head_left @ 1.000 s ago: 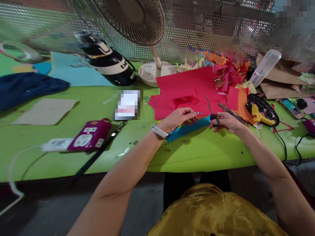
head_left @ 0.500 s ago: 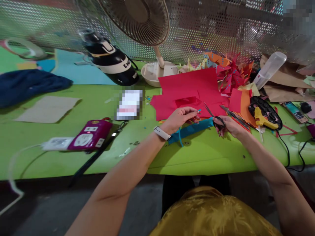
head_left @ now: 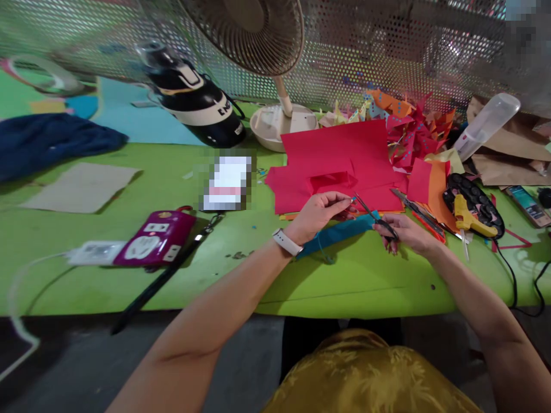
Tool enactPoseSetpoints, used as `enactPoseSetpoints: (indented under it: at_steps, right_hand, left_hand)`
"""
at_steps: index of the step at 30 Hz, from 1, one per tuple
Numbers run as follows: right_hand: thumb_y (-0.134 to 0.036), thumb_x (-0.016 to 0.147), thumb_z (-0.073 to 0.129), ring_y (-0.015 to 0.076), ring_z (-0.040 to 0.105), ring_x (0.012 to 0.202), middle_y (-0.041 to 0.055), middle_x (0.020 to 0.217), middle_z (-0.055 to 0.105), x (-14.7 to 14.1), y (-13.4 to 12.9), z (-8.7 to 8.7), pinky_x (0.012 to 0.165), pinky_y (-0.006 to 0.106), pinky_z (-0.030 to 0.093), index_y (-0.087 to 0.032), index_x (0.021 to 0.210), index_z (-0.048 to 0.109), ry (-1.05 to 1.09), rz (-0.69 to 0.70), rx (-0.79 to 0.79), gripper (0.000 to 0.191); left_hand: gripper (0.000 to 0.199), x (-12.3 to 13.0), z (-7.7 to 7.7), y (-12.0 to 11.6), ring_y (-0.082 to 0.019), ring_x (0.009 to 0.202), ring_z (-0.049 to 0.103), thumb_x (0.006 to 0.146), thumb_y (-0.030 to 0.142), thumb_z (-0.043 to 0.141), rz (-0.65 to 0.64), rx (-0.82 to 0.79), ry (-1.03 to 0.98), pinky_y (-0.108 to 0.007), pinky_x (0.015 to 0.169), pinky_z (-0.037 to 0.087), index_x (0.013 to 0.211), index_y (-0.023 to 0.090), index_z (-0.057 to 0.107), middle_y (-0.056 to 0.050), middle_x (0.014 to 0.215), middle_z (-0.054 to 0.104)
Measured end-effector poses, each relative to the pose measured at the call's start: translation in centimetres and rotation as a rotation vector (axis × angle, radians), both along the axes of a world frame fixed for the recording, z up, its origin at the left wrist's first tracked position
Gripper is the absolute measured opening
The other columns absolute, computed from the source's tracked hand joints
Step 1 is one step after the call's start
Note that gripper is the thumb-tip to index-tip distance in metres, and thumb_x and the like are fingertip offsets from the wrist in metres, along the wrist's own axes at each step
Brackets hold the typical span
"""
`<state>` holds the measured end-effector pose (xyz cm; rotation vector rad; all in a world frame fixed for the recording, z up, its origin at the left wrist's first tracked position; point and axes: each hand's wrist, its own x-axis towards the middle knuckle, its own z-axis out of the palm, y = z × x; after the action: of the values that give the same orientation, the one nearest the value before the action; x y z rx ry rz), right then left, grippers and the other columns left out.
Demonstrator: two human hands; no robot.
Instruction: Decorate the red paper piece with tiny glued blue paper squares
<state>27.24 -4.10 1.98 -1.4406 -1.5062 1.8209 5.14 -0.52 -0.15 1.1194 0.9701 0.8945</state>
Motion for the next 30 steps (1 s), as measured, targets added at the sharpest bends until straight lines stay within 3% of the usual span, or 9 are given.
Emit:
enactPoseSetpoints:
  at_steps: [5,22,30]
  right_hand:
    - [-0.053,0.066,0.074,0.0068,0.051,0.037,-0.0049,0.05,0.057,-0.4,-0.4,0.2,0.035,0.018,0.042,-0.019,0.072,0.049,-0.046,0.013,0.009,0.043]
    - [-0.05,0.067,0.076,0.0063,0.047,0.033,-0.0056,0.045,0.056,-0.7,-0.5,-0.1,0.031,0.018,0.035,-0.02,0.069,0.047,-0.105,-0.009,0.07,0.042]
    - [-0.052,0.067,0.075,0.0073,0.047,0.033,-0.0062,0.043,0.054,-0.8,-0.7,-1.0,0.031,0.018,0.033,-0.021,0.069,0.045,-0.117,-0.039,0.073,0.044]
  left_hand:
    - [0.028,0.0,-0.2,-0.1,-0.016,0.077,0.067,0.075,0.042,0.071,-0.023,-0.012,0.018,-0.031,0.075,0.054,0.085,0.017,0.066,-0.005,0.087,0.072]
    - [0.025,0.2,-0.2,-0.3,-0.016,0.072,0.068,0.07,0.036,0.075,0.004,-0.078,-0.071,-0.036,0.083,0.055,0.08,0.014,0.07,-0.007,0.081,0.074]
    - [0.027,1.1,-0.5,-1.1,-0.019,0.083,0.07,0.07,0.038,0.073,0.072,-0.123,-0.09,-0.037,0.087,0.053,0.083,0.015,0.068,-0.007,0.084,0.074]
